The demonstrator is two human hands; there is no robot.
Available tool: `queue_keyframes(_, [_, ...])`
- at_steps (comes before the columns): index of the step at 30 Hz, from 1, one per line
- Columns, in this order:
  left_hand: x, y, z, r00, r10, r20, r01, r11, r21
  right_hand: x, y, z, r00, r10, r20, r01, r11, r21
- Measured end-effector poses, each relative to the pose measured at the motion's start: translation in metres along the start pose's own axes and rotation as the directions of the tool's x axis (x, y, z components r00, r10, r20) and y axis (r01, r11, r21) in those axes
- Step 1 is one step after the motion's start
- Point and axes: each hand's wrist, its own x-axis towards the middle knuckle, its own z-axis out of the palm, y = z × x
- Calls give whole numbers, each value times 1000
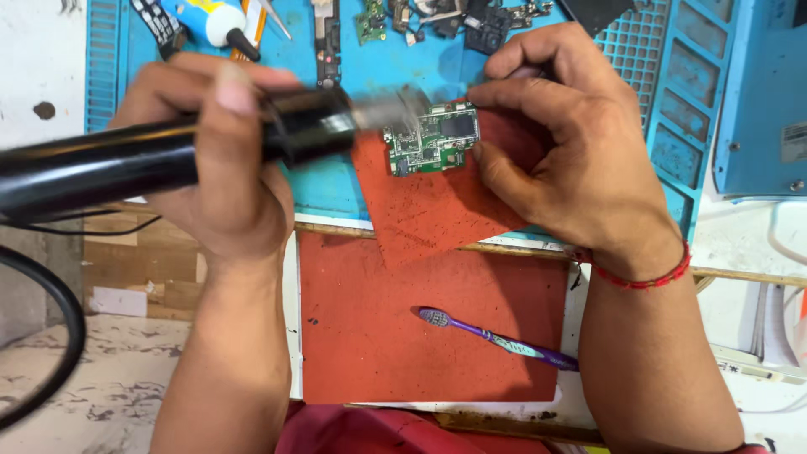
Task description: The person uses a hot air rework station tool to apply heat to components on a circuit board while holding the board in place on a mat.
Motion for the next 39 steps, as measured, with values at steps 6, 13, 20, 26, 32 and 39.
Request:
queue_keyframes(6, [-2,3,4,1000,9,-6,-9,999,43,-2,3,1,997,75,9,-76,995,63])
queue_keyframes(13, [-7,-3,1,1000,14,24,-13,999,-43,2,-2,0,996,86,4,-86,996,27])
queue_keyframes(20, [-6,3,3,998,6,59,-16,987,160,3,-3,2,990,139,2,-139,986,96])
queue_keyframes(26, [2,10,7,996,18,86,-28,993,116,5,-4,1,989,144,-23,-140,983,120])
queue_keyframes(32, [0,6,5,998,3,60,-9,994,107,4,-3,2,984,177,4,-176,977,121])
queue_keyframes(39, [-1,2,5,999,39,34,-44,987,152,6,-4,-1,991,130,-14,-130,991,30])
